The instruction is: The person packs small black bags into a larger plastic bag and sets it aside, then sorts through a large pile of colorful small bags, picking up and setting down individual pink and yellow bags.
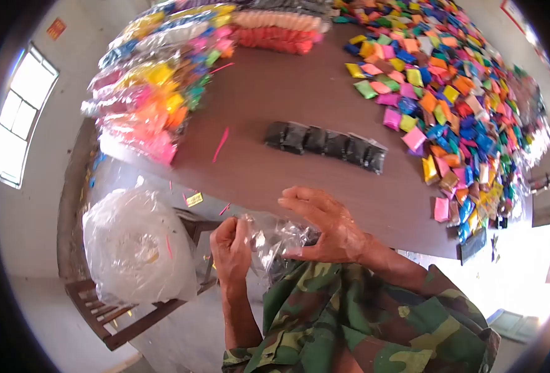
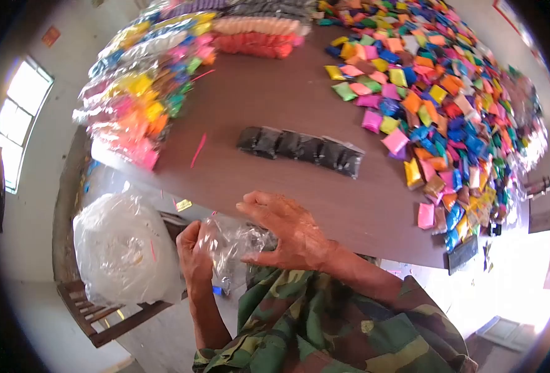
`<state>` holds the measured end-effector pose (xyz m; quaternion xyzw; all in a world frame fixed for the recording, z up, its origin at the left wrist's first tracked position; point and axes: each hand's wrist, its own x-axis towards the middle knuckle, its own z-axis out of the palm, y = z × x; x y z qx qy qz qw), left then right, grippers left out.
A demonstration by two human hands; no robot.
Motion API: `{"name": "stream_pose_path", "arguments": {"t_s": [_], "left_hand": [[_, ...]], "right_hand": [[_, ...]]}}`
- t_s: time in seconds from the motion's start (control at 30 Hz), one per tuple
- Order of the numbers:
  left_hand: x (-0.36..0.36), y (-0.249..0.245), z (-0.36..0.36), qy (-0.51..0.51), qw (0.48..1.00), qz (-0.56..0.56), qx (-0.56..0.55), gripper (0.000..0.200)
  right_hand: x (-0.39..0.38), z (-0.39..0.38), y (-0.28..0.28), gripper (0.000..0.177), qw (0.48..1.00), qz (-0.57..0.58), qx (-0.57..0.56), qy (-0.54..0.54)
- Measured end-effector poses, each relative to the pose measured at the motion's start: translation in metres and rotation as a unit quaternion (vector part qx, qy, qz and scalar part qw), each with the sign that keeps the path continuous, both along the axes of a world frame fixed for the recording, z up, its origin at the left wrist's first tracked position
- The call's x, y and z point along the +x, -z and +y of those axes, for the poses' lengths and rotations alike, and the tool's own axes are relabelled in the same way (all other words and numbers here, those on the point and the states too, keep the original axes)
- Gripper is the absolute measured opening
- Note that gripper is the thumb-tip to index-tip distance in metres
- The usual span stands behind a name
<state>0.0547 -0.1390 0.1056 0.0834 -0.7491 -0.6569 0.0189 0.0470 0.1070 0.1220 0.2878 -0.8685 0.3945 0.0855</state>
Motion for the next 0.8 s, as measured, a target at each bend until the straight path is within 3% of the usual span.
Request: {"name": "stream_pose_path", "arguments": {"t_s": [0.2, 0.3, 0.43, 0.53, 0.63, 0.73, 0.8], "left_hand": [[-0.012, -0.026, 0.054, 0.114, 0.989, -0.069, -0.06, 0.037], [-0.018, -0.03, 0.064, 0.189, 0.978, -0.078, -0.044, 0.035], [-0.035, -0.019, 0.059, 0.262, 0.963, -0.062, -0.012, 0.035], [-0.041, -0.019, 0.07, 0.288, 0.954, -0.08, -0.039, 0.036], [-0.046, -0.026, 0.081, 0.296, 0.949, -0.086, -0.061, 0.038], [-0.053, -0.021, 0.084, 0.305, 0.948, -0.075, -0.046, 0.042], [-0.059, -0.023, 0.088, 0.317, 0.944, -0.066, -0.055, 0.047]], "right_hand": [[0.013, 0.043, 0.009, 0.04, 0.978, -0.003, -0.173, 0.119], [0.021, 0.072, -0.003, 0.025, 0.913, -0.227, -0.287, 0.182], [0.031, 0.112, 0.001, 0.027, 0.828, -0.328, -0.418, 0.181], [0.037, 0.129, 0.006, 0.024, 0.845, -0.306, -0.392, 0.196], [0.037, 0.139, 0.005, 0.026, 0.839, -0.312, -0.382, 0.229], [0.036, 0.146, 0.003, 0.026, 0.799, -0.338, -0.432, 0.247], [0.033, 0.156, 0.006, 0.029, 0.817, -0.331, -0.41, 0.235]]}}
